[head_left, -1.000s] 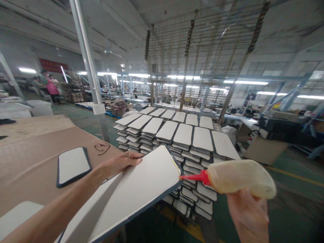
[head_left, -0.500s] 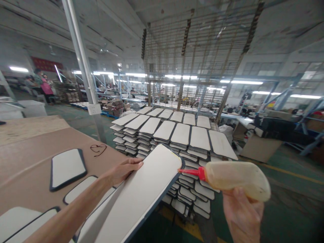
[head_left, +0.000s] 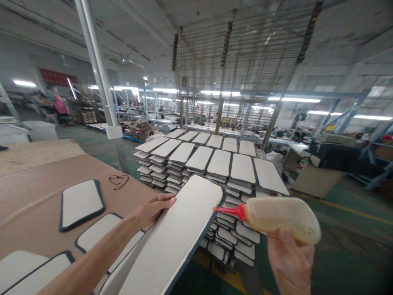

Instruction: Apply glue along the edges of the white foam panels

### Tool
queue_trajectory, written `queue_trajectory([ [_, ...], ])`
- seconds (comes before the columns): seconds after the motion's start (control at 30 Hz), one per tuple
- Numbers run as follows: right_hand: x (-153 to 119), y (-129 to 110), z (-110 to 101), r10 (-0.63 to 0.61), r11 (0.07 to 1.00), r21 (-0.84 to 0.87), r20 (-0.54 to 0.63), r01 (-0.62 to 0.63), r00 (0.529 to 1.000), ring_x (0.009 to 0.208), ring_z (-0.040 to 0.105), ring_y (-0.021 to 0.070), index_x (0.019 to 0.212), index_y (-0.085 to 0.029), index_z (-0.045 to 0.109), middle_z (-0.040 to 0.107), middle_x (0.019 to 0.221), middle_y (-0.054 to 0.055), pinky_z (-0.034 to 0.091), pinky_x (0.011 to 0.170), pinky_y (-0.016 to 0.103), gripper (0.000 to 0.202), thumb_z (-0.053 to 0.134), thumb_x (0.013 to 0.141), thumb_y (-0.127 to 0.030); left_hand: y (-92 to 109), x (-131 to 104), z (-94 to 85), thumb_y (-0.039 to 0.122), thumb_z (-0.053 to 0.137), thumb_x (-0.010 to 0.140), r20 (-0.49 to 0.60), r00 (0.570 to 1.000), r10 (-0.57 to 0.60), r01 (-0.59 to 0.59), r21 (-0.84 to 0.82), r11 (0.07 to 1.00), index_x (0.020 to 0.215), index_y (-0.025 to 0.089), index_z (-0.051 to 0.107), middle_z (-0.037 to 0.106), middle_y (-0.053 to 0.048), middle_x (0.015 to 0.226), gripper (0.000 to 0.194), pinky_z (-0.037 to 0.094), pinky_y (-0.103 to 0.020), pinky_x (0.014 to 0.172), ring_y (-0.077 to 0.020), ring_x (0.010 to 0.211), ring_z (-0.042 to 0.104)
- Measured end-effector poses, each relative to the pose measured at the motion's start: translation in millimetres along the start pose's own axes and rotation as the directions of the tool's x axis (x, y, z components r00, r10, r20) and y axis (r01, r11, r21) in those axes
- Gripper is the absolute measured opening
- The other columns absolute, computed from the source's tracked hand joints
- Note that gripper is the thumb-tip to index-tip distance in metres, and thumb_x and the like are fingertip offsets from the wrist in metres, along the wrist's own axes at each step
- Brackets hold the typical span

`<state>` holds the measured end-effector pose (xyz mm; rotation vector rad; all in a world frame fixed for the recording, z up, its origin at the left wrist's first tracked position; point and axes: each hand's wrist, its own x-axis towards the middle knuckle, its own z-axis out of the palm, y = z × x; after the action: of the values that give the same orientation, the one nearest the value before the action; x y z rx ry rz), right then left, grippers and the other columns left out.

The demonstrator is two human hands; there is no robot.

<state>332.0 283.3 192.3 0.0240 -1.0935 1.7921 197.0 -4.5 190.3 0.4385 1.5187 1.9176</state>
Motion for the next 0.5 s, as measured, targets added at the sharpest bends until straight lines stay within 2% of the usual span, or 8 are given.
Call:
queue_trajectory([
  [0.2,-2.9,3.5,-3.0,0.023,0.998,-0.052,0.024,-0.021,0.999,0.06,0.06,0.0164,0.099,-0.019,0.064,0.066,0.071,0.001,0.049,0.059,0.025,0.036,0.077,0.066,-0.026,-5.9,4.5,-1.1,0.034,0.069,0.073,-0.03,1.0,-0.004,0.003,-0.036,0.999,0.089,0.011,0.068,0.071,-0.01,0.077,0.028,0.05,-0.025,0.059,-0.0187,0.066,0.066],
  [0.5,-5.8,3.2,0.7,0.103,0.993,0.048,0.039,-0.105,0.994,0.057,0.062,0.0149,0.099,-0.021,0.065,0.067,0.071,0.0,0.052,0.06,0.022,0.041,0.08,0.061,-0.018,-5.1,6.7,1.3,0.034,0.073,0.069,-0.071,0.997,-0.006,0.0,-0.092,0.996,0.075,0.013,0.065,0.069,-0.006,0.067,0.023,0.049,-0.026,0.057,-0.0158,0.057,0.063],
])
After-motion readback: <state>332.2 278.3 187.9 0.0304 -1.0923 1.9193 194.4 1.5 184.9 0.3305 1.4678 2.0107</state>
